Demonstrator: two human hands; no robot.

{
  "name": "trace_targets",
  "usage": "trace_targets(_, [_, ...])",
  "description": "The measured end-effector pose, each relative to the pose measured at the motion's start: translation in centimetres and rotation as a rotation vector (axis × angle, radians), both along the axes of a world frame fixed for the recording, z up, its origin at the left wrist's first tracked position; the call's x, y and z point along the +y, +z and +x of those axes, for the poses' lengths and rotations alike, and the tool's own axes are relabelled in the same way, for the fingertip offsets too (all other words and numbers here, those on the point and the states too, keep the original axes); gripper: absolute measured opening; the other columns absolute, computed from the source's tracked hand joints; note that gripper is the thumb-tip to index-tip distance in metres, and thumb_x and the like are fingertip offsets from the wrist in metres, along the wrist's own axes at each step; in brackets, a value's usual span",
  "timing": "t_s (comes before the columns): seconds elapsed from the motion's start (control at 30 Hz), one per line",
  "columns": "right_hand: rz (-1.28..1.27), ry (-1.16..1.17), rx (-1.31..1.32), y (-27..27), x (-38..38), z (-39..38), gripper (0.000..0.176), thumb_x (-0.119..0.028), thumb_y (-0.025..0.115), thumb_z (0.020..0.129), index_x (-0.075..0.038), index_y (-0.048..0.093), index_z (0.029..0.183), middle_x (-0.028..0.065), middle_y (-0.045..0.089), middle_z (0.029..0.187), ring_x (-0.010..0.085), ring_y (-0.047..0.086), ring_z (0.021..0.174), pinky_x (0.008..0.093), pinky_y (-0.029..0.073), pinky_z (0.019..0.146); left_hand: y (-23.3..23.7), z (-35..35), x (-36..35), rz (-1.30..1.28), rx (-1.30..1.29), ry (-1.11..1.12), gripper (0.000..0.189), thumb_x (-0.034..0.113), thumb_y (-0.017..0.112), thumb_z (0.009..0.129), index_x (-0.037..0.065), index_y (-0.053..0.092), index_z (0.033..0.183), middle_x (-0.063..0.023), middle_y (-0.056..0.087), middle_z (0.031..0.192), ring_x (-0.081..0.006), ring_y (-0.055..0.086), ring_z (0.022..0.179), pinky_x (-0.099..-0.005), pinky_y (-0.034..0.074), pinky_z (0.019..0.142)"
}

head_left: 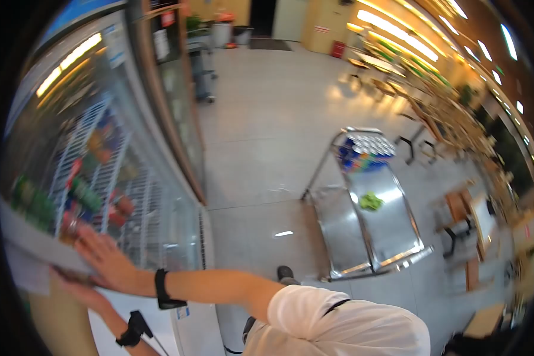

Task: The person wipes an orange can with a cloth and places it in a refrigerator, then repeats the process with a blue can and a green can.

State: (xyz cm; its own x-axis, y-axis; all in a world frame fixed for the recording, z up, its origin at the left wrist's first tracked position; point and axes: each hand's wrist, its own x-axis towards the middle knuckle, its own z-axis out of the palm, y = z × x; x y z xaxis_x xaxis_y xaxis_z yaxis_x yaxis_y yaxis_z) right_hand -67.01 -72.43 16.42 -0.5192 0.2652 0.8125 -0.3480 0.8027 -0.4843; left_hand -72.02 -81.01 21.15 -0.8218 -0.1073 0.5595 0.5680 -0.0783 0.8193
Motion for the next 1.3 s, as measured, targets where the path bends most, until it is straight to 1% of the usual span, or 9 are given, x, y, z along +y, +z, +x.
trace_targets(0.17, [0.117,0.12,-0.1,1.0,4.8,6.7,0.089,-0.02,0.076,0.071,-0.004,0.03,0.145,0.0257,0.019,0.153,0.0403,0.021,0.142,0.0542,0.025,0.111,-0.3,5.2,0.5,-0.141,0.064,0.026,0.06,0.036,0.037,0.102,-0.003,0.027,0.146,-0.0201,0.029,0.151,-0.0326,0.032,0.138,-0.0426,0.029,0.113])
trace_targets(0.3, [0.097,-0.071,-0.335,-9.6,13.2,15.9,0.079,-0.012,0.073,0.069,-0.007,0.038,0.14,0.0207,0.037,0.144,0.0386,0.035,0.134,0.0518,0.031,0.107,-5.9,12.1,2.0,-0.25,0.199,0.215,0.049,0.031,0.033,0.104,-0.006,0.051,0.13,-0.018,0.05,0.136,-0.0283,0.046,0.127,-0.0396,0.034,0.108])
trace_targets(0.4, [-0.28,-0.411,-0.72,-19.2,19.6,26.6,0.072,-0.016,0.068,0.077,-0.007,0.037,0.141,0.0239,0.049,0.132,0.0422,0.044,0.124,0.0518,0.038,0.1,-16.4,12.7,-0.7,-0.415,-0.051,-0.339,0.051,0.033,0.03,0.105,-0.006,0.057,0.123,-0.0156,0.06,0.124,-0.0273,0.054,0.117,-0.0377,0.036,0.105])
trace_targets(0.5, [-0.371,-0.652,-1.027,-28.2,26.2,37.0,0.056,-0.028,0.064,0.081,-0.013,0.048,0.132,0.0176,0.06,0.116,0.0387,0.056,0.107,0.0496,0.045,0.091,-18.2,17.2,-0.3,-0.584,-0.26,-0.564,0.056,0.039,0.03,0.105,-0.007,0.06,0.12,-0.0158,0.063,0.117,-0.0259,0.055,0.114,-0.0376,0.036,0.104])
trace_targets(0.6, [-0.305,-0.69,-1.324,-23.1,31.1,46.3,0.06,-0.028,0.067,0.079,-0.012,0.046,0.133,0.0166,0.058,0.117,0.035,0.056,0.107,0.0493,0.045,0.089,-20.9,18.8,1.0,-0.518,-0.419,-0.646,0.053,0.04,0.034,0.103,-0.002,0.054,0.129,-0.0157,0.06,0.122,-0.0262,0.055,0.113,-0.0384,0.036,0.103])
trace_targets(0.73, [-0.118,-0.945,-1.324,-26.6,41.8,55.3,0.065,-0.02,0.067,0.077,-0.011,0.043,0.136,0.0142,0.056,0.123,0.0319,0.052,0.115,0.0472,0.043,0.091,-23.4,21.6,7.0,-0.447,-0.407,-0.578,0.049,0.033,0.043,0.102,0.012,0.038,0.145,-0.0117,0.05,0.133,-0.0253,0.055,0.111,-0.0375,0.037,0.1])
trace_targets(0.93, [0.305,-1.155,-1.135,-23.6,58.9,63.7,0.05,-0.012,0.056,0.085,-0.012,0.048,0.134,0.0098,0.052,0.131,0.0278,0.045,0.125,0.0459,0.036,0.102,-20.6,29.8,21.1,-0.623,-0.518,-0.737,0.04,0.03,0.039,0.104,0.001,0.058,0.122,-0.0126,0.061,0.117,-0.0219,0.061,0.103,-0.0344,0.044,0.095])
trace_targets(1.17, [0.599,-0.944,-1.241,-21.0,73.6,68.6,0.05,-0.016,0.055,0.087,-0.014,0.046,0.136,0.0081,0.044,0.143,0.0283,0.033,0.137,0.0476,0.029,0.109,-16.3,39.3,34.6,-0.702,-0.488,-0.874,0.027,0.016,0.047,0.1,-0.004,0.062,0.112,-0.0102,0.063,0.107,-0.0191,0.06,0.099,-0.0308,0.045,0.092])
trace_targets(1.3, [0.592,-0.774,-1.353,-21.4,77.0,69.2,0.029,-0.019,0.056,0.087,-0.013,0.058,0.116,0.0066,0.055,0.131,0.0267,0.036,0.134,0.047,0.029,0.109,-16.4,40.6,37.3,-0.702,-0.547,-0.877,0.027,0.015,0.048,0.1,-0.004,0.061,0.114,-0.0112,0.063,0.109,-0.0197,0.061,0.101,-0.0309,0.045,0.092])
